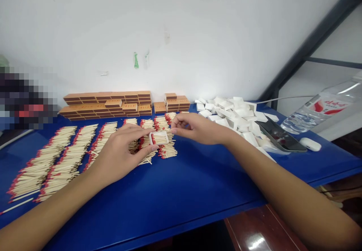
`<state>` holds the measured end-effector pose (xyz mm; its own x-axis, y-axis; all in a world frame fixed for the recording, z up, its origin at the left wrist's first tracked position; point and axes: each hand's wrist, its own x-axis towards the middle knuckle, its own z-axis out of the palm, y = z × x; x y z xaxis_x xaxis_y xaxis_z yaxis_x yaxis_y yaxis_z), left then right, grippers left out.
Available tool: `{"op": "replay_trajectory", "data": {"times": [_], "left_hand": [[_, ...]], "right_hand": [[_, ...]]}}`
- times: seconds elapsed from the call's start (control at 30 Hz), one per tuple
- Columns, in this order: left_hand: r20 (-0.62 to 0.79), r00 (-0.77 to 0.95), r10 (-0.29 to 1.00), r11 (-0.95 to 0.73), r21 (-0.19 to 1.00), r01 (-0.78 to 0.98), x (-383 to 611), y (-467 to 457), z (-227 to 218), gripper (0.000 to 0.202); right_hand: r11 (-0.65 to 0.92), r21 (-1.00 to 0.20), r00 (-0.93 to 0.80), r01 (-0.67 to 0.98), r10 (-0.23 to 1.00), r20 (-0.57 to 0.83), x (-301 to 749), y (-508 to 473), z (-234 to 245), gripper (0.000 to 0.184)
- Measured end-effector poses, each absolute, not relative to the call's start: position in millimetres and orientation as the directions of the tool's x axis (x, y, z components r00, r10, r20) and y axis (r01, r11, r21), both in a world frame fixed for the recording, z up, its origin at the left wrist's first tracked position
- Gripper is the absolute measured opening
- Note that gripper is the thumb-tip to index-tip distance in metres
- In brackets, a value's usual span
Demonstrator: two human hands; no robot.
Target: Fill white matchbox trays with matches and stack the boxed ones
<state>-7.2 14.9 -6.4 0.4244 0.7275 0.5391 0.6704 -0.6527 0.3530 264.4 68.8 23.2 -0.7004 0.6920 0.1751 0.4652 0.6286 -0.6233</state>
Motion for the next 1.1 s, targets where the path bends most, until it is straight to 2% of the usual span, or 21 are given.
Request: {"op": "replay_trajectory", "data": {"times": [0.13, 0.33, 0.57, 0.7, 0.77, 0.83, 0.9, 1.1], "left_hand": [[0.532, 0.410, 0.741, -0.641, 0.378, 0.668, -5.5, 14.6, -7.3, 0.039], [0.524, 0.432, 0.734, -0.655, 0.377, 0.655, -5.4, 14.5, -7.7, 0.038], [0.510, 0.413, 0.755, -0.632, 0.394, 0.668, -5.6, 14.0, -6.0, 0.039], [0.510, 0.405, 0.759, -0.624, 0.390, 0.677, -5.4, 12.6, -3.6, 0.038], [0.513, 0.396, 0.761, -0.618, 0.390, 0.683, -5.6, 12.0, -2.8, 0.039], [0.519, 0.393, 0.760, -0.618, 0.386, 0.685, -5.8, 11.8, -2.5, 0.038], [0.523, 0.390, 0.758, -0.618, 0.384, 0.686, -5.8, 12.2, -2.5, 0.038], [0.522, 0.393, 0.757, -0.617, 0.374, 0.692, -5.3, 12.5, -2.2, 0.037]], "right_hand": [[0.654, -0.638, -0.714, 0.406, 0.662, 0.225, 248.2, 56.9, 16.1, 0.016], [0.701, -0.570, -0.720, 0.430, 0.646, 0.252, 242.3, 51.5, 12.4, 0.009], [0.714, -0.545, -0.676, 0.440, 0.662, 0.323, 248.6, 56.9, 17.1, 0.011], [0.654, -0.526, -0.574, 0.544, 0.747, 0.335, 262.6, 69.7, 22.4, 0.016], [0.606, -0.453, -0.504, 0.654, 0.795, 0.336, 275.5, 81.3, 22.7, 0.014], [0.565, -0.345, -0.471, 0.750, 0.821, 0.321, 290.5, 94.8, 19.9, 0.011], [0.540, -0.285, -0.476, 0.792, 0.838, 0.266, 303.6, 106.9, 14.9, 0.009], [0.491, -0.305, -0.480, 0.816, 0.870, 0.114, 311.8, 117.0, 5.0, 0.009]]}}
